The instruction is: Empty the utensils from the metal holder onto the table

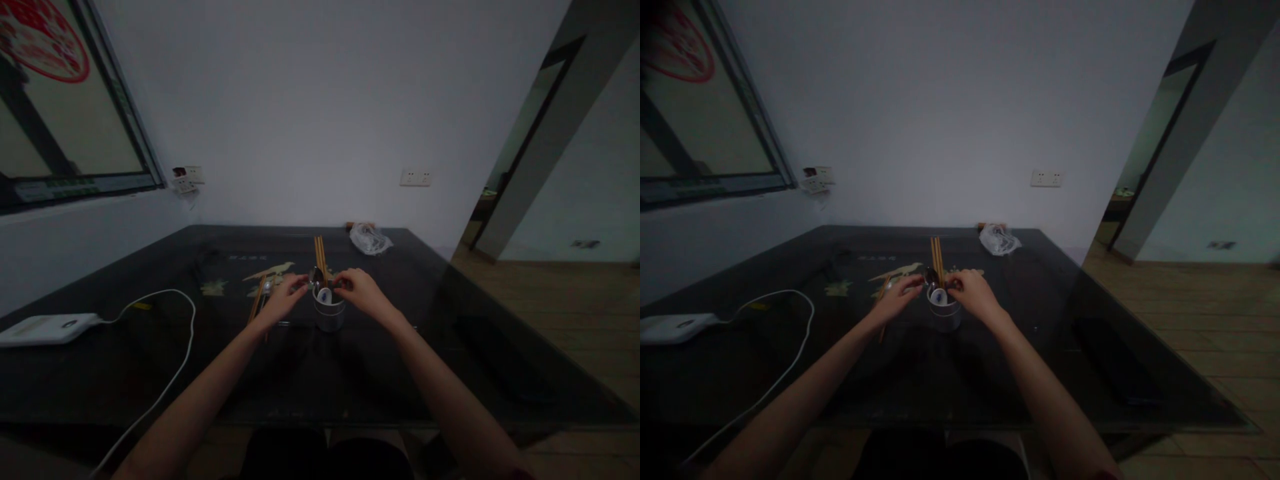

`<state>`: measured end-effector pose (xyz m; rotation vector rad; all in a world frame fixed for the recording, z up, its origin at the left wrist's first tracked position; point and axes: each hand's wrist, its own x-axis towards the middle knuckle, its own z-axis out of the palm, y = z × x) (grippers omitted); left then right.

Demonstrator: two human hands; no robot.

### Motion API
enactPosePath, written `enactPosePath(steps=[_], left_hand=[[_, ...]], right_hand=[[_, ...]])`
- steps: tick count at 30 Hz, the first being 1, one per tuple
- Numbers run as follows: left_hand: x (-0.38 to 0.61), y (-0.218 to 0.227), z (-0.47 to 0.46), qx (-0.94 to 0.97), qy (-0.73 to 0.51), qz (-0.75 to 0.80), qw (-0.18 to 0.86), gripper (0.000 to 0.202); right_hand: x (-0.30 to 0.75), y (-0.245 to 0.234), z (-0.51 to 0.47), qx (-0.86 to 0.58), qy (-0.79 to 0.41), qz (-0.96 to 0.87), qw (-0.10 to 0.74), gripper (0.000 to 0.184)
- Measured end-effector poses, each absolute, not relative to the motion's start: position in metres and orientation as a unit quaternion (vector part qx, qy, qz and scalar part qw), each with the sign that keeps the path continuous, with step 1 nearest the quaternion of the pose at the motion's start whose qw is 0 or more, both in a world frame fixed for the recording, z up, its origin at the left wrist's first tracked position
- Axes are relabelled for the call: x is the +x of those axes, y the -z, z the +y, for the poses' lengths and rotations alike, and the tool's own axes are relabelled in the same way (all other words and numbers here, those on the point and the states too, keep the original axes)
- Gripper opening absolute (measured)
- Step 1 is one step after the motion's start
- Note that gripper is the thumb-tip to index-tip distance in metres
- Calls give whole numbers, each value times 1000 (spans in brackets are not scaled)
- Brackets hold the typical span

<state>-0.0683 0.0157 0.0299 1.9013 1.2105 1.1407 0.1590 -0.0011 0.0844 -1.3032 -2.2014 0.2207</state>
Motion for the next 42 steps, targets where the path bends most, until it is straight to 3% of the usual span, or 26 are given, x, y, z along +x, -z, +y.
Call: enactPosePath(steps=[7,12,19,26,31,42], left_hand=[[-54,-33,6,689,-461,472,301,33],[-52,-35,2,692,-472,457,299,31],[-52,-38,7,698,-450,445,336,32],[-38,-43,18,648,-416,376,515,31],[-31,-48,24,612,-402,355,581,38],[-38,-54,28,659,-384,322,561,42]], right_hand=[[134,-95,-8,-510,20,-846,154,12],[132,-92,-3,-527,21,-840,131,12],[134,-86,2,-519,16,-842,146,11],[143,-87,4,-499,-12,-845,191,10],[155,-86,12,-453,-61,-853,253,9],[161,-68,25,-424,-125,-837,323,6]])
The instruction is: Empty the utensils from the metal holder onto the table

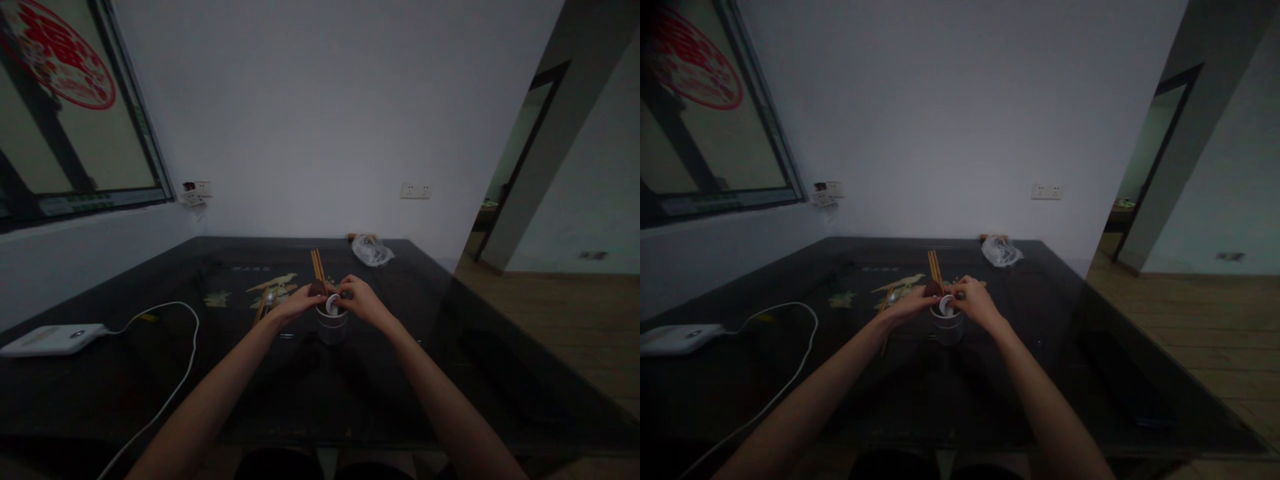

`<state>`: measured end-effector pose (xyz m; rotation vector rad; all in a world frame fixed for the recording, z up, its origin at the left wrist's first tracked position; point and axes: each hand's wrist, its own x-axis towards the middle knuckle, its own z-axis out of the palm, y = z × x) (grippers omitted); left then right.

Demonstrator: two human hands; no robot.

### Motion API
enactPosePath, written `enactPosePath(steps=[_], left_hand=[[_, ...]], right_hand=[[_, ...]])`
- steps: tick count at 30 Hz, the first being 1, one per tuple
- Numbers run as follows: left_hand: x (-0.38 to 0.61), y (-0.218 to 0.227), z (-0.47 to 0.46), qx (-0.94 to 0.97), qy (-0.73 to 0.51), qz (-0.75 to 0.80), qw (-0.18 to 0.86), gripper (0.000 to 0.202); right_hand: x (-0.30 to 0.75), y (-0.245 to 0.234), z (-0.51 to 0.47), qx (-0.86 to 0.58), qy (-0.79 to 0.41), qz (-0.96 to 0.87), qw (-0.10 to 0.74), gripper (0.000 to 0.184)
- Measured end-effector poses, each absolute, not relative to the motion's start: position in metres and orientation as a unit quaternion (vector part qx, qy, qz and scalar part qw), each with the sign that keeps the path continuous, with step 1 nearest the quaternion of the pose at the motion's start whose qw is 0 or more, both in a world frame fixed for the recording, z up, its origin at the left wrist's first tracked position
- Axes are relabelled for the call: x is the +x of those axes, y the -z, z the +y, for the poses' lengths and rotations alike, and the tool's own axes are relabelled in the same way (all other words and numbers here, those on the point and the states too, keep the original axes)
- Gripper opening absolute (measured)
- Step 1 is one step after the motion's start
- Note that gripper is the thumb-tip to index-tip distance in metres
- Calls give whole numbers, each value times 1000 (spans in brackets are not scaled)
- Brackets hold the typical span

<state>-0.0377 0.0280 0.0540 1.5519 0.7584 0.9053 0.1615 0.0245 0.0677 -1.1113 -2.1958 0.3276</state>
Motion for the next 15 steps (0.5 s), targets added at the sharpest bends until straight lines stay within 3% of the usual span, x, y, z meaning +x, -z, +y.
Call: enactPosePath(steps=[15], left_hand=[[-36,-44,35,738,-386,368,414,36]], right_hand=[[160,-61,18,-471,-133,-807,330,7]])
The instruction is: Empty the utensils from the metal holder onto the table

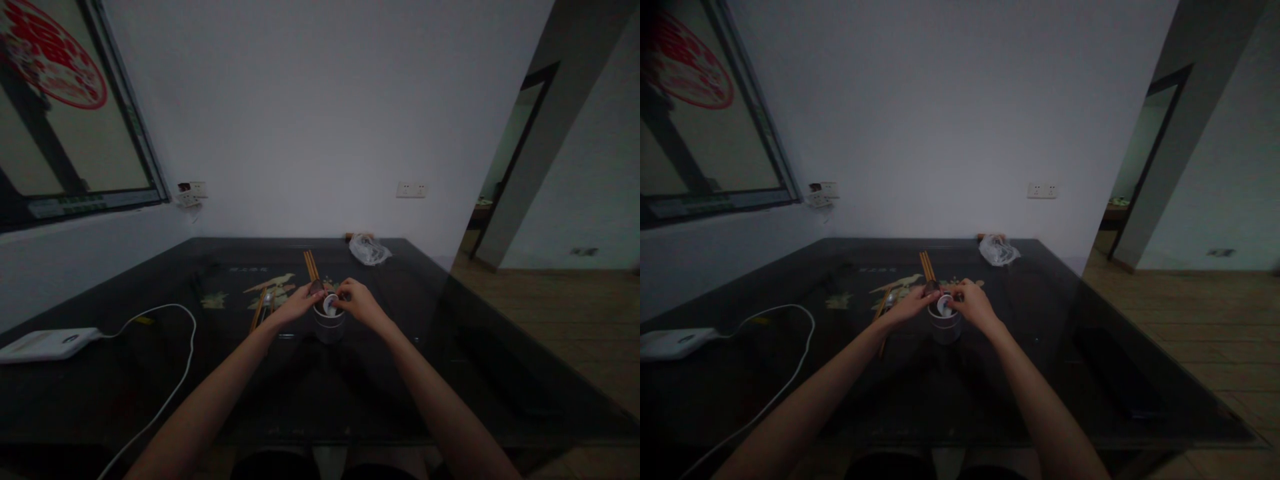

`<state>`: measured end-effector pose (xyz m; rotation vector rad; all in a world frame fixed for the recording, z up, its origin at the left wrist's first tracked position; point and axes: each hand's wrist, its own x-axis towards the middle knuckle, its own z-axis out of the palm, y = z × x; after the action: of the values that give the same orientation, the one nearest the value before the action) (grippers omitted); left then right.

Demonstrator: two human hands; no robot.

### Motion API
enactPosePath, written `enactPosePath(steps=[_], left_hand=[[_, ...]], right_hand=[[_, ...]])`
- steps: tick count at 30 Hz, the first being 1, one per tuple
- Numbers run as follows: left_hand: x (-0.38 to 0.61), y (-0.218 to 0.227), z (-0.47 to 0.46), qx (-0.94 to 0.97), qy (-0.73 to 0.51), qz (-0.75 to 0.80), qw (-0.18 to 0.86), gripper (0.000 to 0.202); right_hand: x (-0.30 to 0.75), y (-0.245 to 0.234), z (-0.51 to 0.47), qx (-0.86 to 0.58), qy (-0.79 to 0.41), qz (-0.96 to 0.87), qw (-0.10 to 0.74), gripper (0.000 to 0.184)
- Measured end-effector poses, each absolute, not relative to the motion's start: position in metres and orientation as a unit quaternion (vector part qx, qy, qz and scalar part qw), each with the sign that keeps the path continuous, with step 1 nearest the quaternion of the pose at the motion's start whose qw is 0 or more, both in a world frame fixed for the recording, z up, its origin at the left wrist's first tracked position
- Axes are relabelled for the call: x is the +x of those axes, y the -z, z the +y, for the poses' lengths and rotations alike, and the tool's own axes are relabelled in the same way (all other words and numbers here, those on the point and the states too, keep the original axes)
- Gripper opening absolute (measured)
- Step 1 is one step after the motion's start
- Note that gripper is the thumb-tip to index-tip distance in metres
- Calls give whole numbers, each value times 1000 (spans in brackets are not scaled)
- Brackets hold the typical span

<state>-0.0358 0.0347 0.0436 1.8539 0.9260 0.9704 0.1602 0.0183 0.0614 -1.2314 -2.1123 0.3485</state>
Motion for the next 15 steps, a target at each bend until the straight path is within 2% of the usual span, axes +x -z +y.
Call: enactPosePath(steps=[6,12,15], left_hand=[[-30,-50,27,749,-417,367,360,37],[-22,-67,16,740,-461,342,349,34],[-19,-78,12,698,-529,344,337,35]], right_hand=[[160,-62,18,-478,-128,-807,322,6],[159,-64,16,-490,-118,-806,311,7],[159,-65,17,-490,-114,-809,306,9]])
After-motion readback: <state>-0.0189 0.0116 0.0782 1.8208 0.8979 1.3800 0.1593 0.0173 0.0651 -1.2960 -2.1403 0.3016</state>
